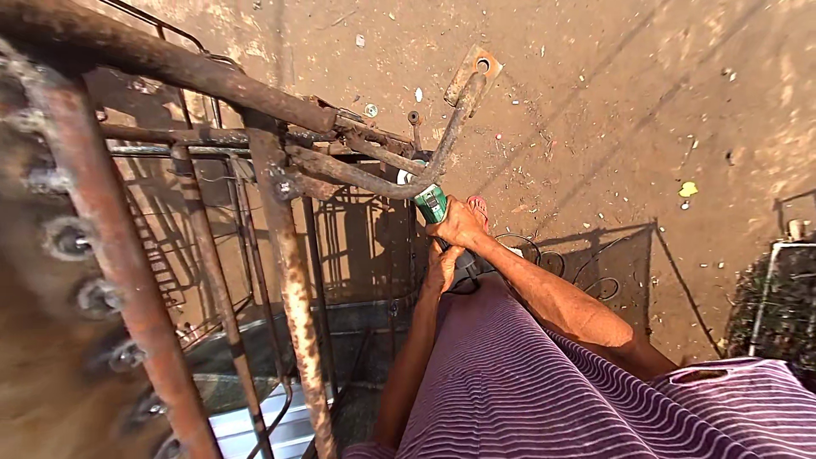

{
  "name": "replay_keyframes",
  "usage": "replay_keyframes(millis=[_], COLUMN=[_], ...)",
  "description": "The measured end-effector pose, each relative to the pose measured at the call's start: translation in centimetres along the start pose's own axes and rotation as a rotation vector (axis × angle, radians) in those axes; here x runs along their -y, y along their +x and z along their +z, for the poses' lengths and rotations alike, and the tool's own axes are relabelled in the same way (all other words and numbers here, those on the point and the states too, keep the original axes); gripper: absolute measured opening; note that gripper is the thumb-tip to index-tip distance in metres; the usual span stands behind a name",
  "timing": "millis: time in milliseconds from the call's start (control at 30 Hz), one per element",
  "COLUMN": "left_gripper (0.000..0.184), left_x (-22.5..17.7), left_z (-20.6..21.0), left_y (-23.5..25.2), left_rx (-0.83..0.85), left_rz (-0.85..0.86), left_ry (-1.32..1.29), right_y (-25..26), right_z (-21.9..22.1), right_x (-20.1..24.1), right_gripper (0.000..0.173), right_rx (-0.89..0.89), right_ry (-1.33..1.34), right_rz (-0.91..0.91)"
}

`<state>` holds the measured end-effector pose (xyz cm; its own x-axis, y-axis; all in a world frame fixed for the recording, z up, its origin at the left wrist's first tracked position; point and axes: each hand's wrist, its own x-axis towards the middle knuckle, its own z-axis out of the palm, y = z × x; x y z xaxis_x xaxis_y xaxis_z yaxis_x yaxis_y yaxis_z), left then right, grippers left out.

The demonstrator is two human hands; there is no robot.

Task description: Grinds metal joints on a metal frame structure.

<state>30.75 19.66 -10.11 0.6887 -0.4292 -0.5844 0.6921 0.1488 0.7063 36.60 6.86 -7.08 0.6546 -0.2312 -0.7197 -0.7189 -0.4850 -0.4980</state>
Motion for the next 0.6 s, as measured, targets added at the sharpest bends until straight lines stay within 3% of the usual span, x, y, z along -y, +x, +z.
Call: replay_keyframes(millis=[600], left_gripper=[0.065], left_x=[0.12], left_z=[-0.76], left_y=[0.43], left_rx=[0.027], left_rz=[-0.023], left_ry=[-0.029], right_y=[-0.21], right_z=[0.22], right_x=[0.27], right_gripper=[0.074], right_rx=[-0.005], right_ry=[0.012], right_rz=[0.015])
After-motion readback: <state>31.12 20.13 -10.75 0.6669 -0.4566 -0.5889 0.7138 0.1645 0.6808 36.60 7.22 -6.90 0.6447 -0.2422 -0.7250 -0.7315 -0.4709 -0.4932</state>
